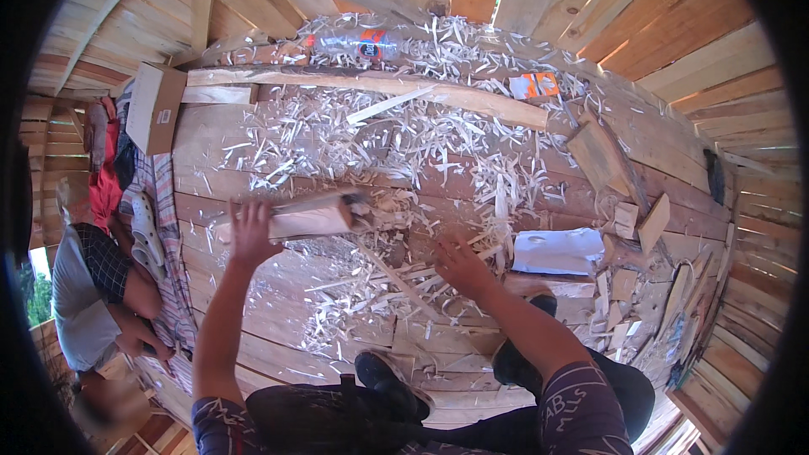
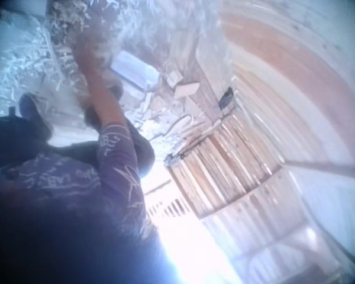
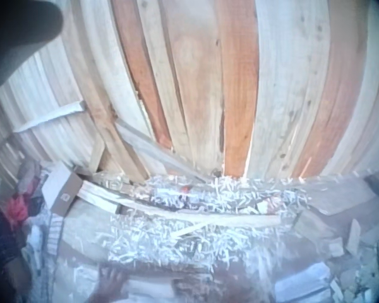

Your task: The person gathers wood shavings and small wooden scraps from the floor by hand and stuffs them into a black plastic bag.

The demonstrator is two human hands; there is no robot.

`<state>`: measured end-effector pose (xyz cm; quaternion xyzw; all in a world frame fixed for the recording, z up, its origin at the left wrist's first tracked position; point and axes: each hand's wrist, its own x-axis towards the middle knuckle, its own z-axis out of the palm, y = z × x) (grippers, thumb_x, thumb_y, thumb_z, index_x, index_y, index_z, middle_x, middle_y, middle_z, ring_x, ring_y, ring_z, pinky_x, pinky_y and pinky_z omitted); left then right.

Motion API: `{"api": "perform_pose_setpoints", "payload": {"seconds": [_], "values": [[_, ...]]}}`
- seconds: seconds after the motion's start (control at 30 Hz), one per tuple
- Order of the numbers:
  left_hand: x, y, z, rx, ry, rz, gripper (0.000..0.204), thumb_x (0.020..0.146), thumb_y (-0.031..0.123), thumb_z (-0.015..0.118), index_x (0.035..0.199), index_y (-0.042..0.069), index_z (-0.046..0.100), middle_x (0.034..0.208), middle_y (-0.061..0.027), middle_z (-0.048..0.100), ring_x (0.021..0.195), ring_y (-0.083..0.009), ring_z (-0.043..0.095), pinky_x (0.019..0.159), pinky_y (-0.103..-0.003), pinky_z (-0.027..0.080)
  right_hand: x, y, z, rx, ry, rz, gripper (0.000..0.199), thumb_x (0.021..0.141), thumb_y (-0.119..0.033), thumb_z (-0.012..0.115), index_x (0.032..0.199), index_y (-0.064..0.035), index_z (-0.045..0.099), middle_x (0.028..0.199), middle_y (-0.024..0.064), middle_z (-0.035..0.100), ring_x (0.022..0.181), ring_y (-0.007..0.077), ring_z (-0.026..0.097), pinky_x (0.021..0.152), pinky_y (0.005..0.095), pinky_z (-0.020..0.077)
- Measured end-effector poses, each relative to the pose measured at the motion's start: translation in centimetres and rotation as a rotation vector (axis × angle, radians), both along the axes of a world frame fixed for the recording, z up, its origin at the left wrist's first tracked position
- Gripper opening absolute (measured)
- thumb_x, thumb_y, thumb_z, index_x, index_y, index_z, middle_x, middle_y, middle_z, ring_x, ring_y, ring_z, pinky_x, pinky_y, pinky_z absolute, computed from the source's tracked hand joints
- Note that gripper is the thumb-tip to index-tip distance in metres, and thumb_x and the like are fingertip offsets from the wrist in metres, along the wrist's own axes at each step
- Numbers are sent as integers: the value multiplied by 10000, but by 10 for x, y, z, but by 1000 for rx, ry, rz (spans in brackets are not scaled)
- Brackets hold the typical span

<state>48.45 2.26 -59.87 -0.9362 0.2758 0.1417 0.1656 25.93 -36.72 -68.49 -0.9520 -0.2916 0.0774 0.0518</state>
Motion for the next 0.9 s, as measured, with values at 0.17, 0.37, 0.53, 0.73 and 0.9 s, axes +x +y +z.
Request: {"api": "perform_pose_setpoints", "payload": {"seconds": [0.17,0.37,0.53,0.73,0.9], "values": [[-23,68,14,-25,-24,291,984,517,447,820,1301,25,400,1217,-137,489,1193,-309,464,1125,-591,136,4,-29,2,-48,84,99,124,793,-167,579,848,-100,668,1107,88,609,1188,257,499,1076,474,323],[-89,148,-3,62,-7,634,946,499,444,820,1228,2,411,1145,-155,507,1149,-342,488,1092,-612,185,30,-47,10,-108,360,145,194,760,-222,645,918,-117,689,1049,100,617,1141,260,518,1005,425,380],[-138,165,-26,111,46,880,903,516,415,825,1205,12,402,1127,-158,537,1126,-366,517,1055,-655,197,94,-64,29,250,37,-59,330,758,-300,708,1010,-91,666,1092,149,591,1109,321,519,939,447,411],[-156,161,-29,58,138,1066,1134,544,490,812,1396,14,235,1289,-187,485,1180,-389,498,1060,-677,125,237,-53,37,242,0,-703,564,750,-197,705,1256,-67,494,1259,184,474,1126,365,504,924,468,426],[-154,116,56,-238,185,1005,1160,653,386,813,1484,37,83,1435,-219,345,1255,-434,421,1074,-634,200,325,-36,47,247,-177,-521,605,740,-166,715,1281,-53,468,1329,202,449,1190,378,482,992,459,405]]}}
